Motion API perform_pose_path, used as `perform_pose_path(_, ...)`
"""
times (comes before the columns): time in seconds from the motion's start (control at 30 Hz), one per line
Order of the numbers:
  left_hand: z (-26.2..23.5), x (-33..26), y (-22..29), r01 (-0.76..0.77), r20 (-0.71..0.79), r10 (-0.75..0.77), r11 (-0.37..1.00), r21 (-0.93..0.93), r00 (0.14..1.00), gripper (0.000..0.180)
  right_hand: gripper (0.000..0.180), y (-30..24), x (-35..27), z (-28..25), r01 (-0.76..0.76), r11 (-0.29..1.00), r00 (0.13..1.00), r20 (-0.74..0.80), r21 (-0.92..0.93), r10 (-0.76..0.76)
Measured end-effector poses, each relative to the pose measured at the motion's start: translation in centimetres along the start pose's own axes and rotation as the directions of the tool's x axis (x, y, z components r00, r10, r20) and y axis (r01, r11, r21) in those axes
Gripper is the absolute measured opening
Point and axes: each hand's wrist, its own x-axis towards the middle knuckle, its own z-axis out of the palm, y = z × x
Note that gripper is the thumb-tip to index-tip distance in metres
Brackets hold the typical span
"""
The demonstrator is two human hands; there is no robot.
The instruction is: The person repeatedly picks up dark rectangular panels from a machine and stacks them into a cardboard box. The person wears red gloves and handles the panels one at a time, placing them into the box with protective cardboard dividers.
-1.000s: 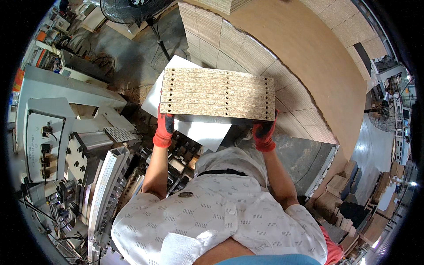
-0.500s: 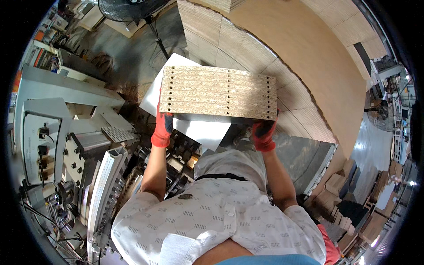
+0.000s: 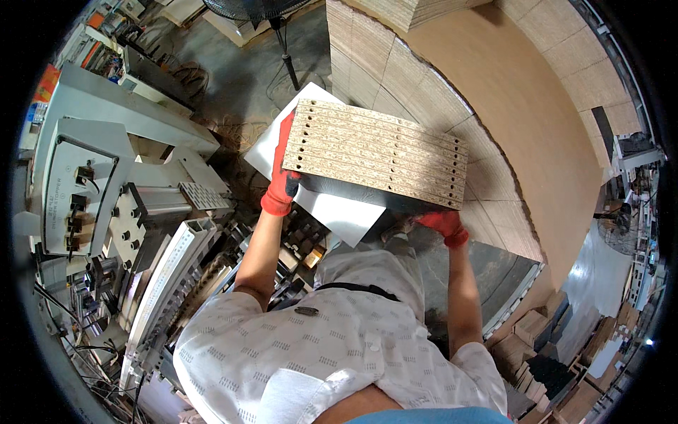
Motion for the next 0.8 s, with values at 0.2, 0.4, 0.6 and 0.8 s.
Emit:
perform_pose_path(0.2, -0.8, -0.8, -0.8, -0.031, 0.012, 0.03, 0.996, 0.08, 0.999, 0.096, 0.088, 0.9, 1.7, -1.2, 0.018, 0.875, 0.981, 0.178, -0.484, 0.079)
perform_pose_path(0.4, -1.3, -1.3, -1.1, -0.049, 0.031, 0.045, 0.99, 0.133, 0.999, 0.096, 0.096, 4.3, 0.8, -1.8, -0.162, 0.951, 0.967, 0.151, -0.262, 0.206)
perform_pose_path(0.6, -1.3, -0.6, -0.3, 0.028, 0.085, -0.035, 0.995, 0.092, 0.996, 0.113, 0.107, 2.8, 1.8, -1.7, -0.194, 0.879, 0.92, 0.231, -0.436, 0.317)
perform_pose_path(0.8, -1.3, -0.3, -0.2, 0.115, 0.104, -0.11, 0.993, -0.04, 0.988, 0.132, 0.1, 4.8, 1.2, -3.5, -0.385, 0.919, 0.817, 0.497, 0.089, 0.294)
